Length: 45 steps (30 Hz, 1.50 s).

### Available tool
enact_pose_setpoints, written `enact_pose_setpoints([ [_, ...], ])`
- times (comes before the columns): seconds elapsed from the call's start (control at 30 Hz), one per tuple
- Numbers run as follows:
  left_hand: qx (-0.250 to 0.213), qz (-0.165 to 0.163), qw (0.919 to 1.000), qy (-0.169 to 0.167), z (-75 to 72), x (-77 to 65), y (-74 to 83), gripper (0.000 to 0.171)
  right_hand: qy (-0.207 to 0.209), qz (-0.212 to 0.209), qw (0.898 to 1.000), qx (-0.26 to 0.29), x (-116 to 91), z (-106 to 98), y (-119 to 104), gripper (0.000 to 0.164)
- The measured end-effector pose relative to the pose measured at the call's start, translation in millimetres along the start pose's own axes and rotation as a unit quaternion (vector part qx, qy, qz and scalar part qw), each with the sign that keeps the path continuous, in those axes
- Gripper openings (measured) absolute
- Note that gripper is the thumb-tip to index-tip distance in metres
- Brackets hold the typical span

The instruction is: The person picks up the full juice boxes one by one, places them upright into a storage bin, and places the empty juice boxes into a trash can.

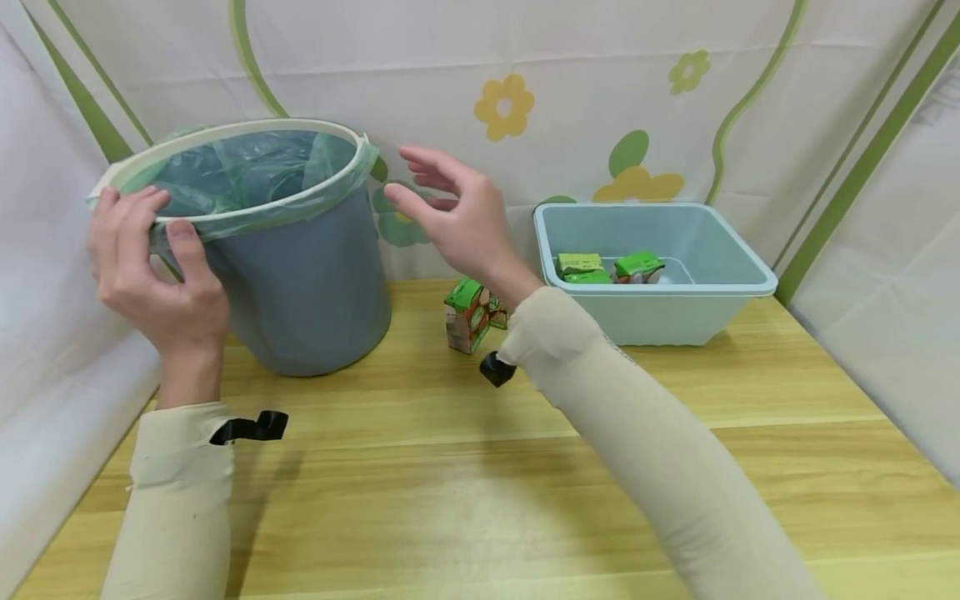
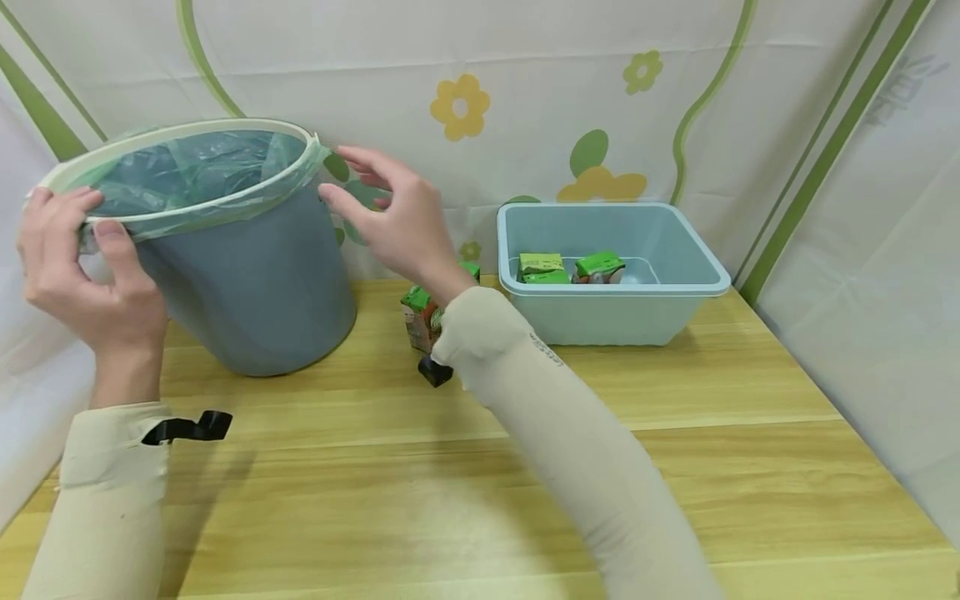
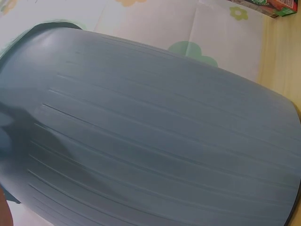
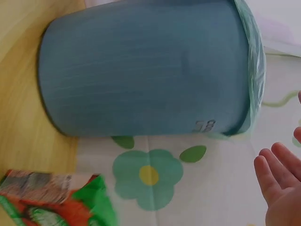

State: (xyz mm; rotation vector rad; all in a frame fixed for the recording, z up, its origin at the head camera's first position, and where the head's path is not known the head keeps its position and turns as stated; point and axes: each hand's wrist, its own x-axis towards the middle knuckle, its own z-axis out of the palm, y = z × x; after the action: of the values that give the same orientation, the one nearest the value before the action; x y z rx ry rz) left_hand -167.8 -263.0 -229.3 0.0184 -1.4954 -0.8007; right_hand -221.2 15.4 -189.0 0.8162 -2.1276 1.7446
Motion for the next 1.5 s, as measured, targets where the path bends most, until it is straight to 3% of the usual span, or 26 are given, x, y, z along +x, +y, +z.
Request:
enact_pose_setpoints([
  [0.2, -0.005, 0.000, 1.0000, 0.000, 0.6, -0.3, 4.8, 0.035, 0.009, 0.005, 1.000, 0.003, -18.5, -16.1, 21.7, 0.047],
  [0.43, 0.005, -0.004, 1.0000, -0.003, -0.1, -0.2, -1.3, 0.034, 0.000, 0.045, 0.999, -0.028, -38.8, -28.9, 44.8, 0.049],
  [0.87, -0.005, -0.001, 0.9999, 0.011, 2.0, 3.4, 1.4, 0.033, 0.018, 0.092, 0.995, -0.044, -75.1, -25.5, 86.5, 0.046],
  [1.13, -0.003, -0.001, 0.9999, 0.010, 2.4, 0.9, -5.8, 0.034, 0.026, 0.093, 0.994, -0.058, -90.1, -24.6, 96.4, 0.040],
  [1.3, -0.006, -0.001, 0.9999, 0.011, 1.7, 1.1, 2.5, 0.034, 0.027, 0.095, 0.993, -0.057, -93.9, -23.6, 100.9, 0.038],
  [1.5, -0.009, -0.005, 0.9999, 0.007, -1.1, 1.1, 15.9, 0.041, 0.008, 0.086, 0.990, -0.111, -96.6, -22.2, 105.8, 0.040],
])
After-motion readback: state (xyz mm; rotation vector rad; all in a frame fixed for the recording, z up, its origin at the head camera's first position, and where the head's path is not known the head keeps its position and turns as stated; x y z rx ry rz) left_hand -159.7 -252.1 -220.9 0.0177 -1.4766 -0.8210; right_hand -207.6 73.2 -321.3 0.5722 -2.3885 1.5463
